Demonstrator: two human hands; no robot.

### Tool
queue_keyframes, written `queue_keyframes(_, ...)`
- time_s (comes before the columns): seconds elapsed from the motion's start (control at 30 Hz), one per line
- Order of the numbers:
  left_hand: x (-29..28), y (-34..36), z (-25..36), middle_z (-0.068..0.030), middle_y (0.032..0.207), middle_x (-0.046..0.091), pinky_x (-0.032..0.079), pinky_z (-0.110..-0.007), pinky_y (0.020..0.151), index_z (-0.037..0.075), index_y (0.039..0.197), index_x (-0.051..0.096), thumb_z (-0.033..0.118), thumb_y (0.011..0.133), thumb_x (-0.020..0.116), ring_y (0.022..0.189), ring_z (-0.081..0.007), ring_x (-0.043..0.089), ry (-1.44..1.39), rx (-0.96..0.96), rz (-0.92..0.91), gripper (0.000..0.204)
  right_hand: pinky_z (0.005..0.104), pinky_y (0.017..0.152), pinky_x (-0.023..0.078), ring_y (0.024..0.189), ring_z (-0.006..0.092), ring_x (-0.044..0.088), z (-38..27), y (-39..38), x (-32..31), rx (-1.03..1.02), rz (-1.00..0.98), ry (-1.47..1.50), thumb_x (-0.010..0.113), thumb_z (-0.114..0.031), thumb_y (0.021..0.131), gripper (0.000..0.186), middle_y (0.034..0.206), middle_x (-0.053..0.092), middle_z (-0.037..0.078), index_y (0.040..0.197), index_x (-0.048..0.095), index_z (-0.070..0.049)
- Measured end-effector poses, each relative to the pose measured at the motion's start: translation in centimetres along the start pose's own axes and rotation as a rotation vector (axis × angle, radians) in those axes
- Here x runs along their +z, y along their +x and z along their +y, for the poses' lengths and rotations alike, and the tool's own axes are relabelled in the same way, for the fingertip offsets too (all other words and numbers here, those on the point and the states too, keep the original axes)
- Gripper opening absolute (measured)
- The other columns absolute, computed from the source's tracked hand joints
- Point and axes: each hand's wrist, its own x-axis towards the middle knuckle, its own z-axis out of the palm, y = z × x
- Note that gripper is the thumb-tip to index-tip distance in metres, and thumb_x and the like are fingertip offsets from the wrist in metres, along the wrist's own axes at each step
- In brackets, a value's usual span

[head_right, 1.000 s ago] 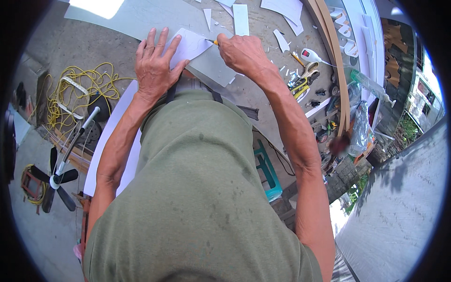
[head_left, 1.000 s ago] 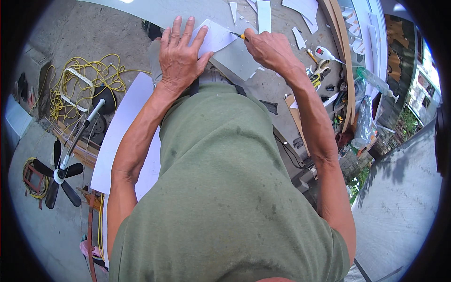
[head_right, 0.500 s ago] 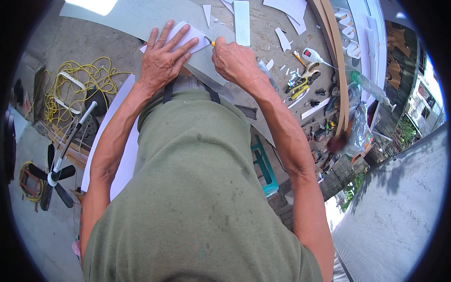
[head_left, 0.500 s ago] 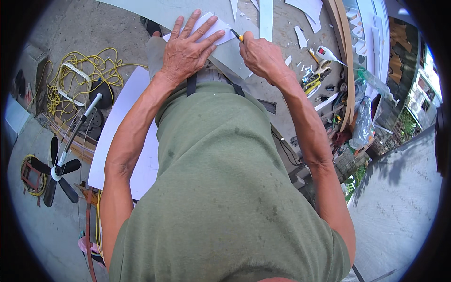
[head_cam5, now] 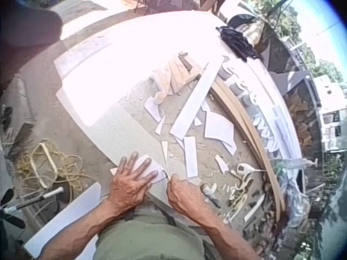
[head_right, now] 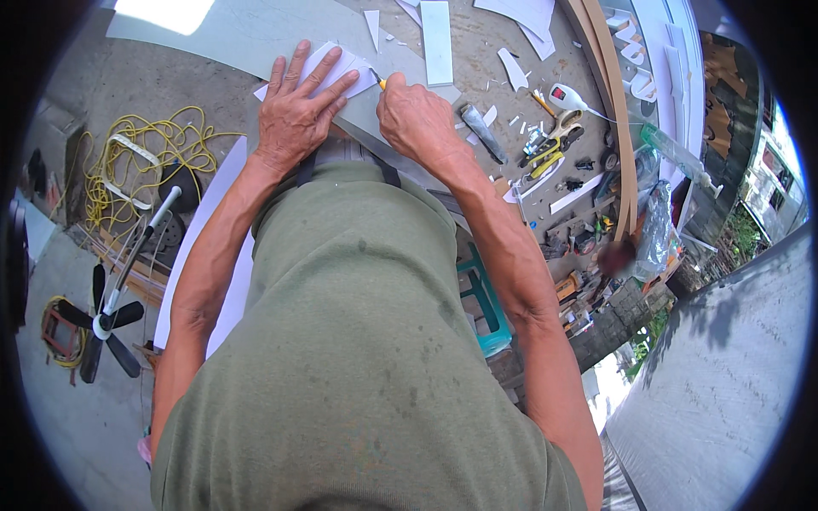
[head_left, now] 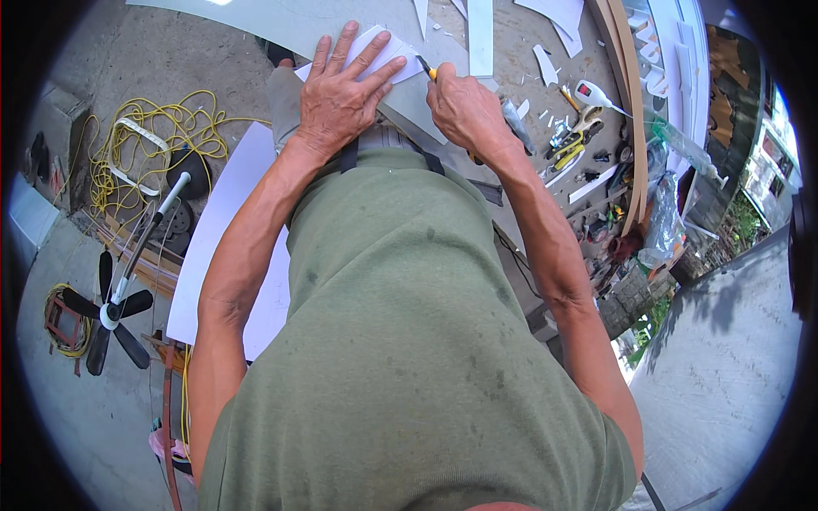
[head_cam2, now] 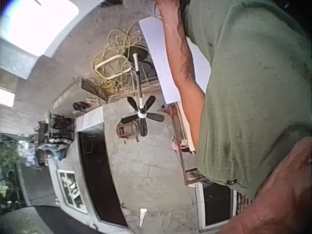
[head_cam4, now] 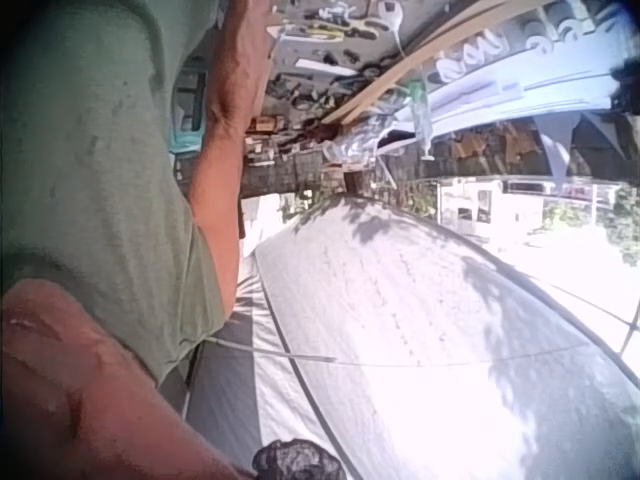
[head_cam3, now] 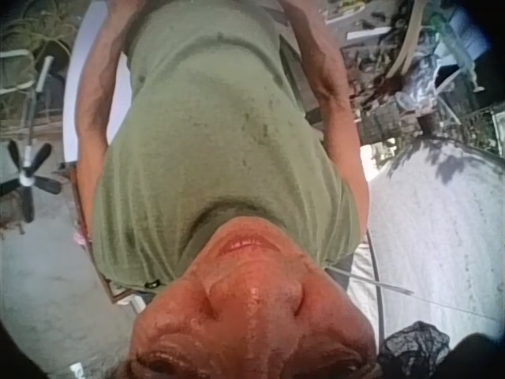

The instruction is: Cutting a specific shape out of a white material using a utility knife on a workbench.

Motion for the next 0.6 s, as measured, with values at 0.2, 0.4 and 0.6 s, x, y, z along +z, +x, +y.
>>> queue_keyframes(0.2,0.0,0.1,0.1,0.0056,0.154,0.051,0.024,-0.052,0.124,0.039,0.133,0.067,0.038,0.097,0.062,0.151,-0.0285,0.034,-0.017,-0.006,0.033,0.036,0.0592,0.072,0.053,0.078,0.0523,0.068,-0.2,-0.1,0.2,0.029,0.009,0.014,0.048,-0.023,0.101,0.029,0.079,0.067,0.033,0.094,0.052,0.005)
queue_keyframes(0.4,0.1,-0.2,0.2,0.0052,0.154,0.051,0.025,-0.052,0.124,0.039,0.134,0.067,0.038,0.097,0.063,0.151,-0.0291,0.034,-0.02,-0.007,0.041,0.037,0.0596,0.072,0.052,0.078,0.0524,0.068,-0.2,-0.3,0.8,0.056,0.013,0.023,0.048,-0.023,0.101,0.028,0.079,0.067,0.033,0.095,0.052,0.004)
queue_keyframes(0.6,0.3,-0.1,0.3,0.0046,0.154,0.051,0.025,-0.052,0.124,0.039,0.134,0.067,0.037,0.097,0.063,0.151,-0.0299,0.033,-0.031,-0.01,0.047,0.037,0.0595,0.074,0.052,0.079,0.0523,0.068,-0.2,-0.7,1.2,0.081,0.023,0.046,0.048,-0.023,0.1,0.028,0.08,0.067,0.033,0.096,0.052,0.004)
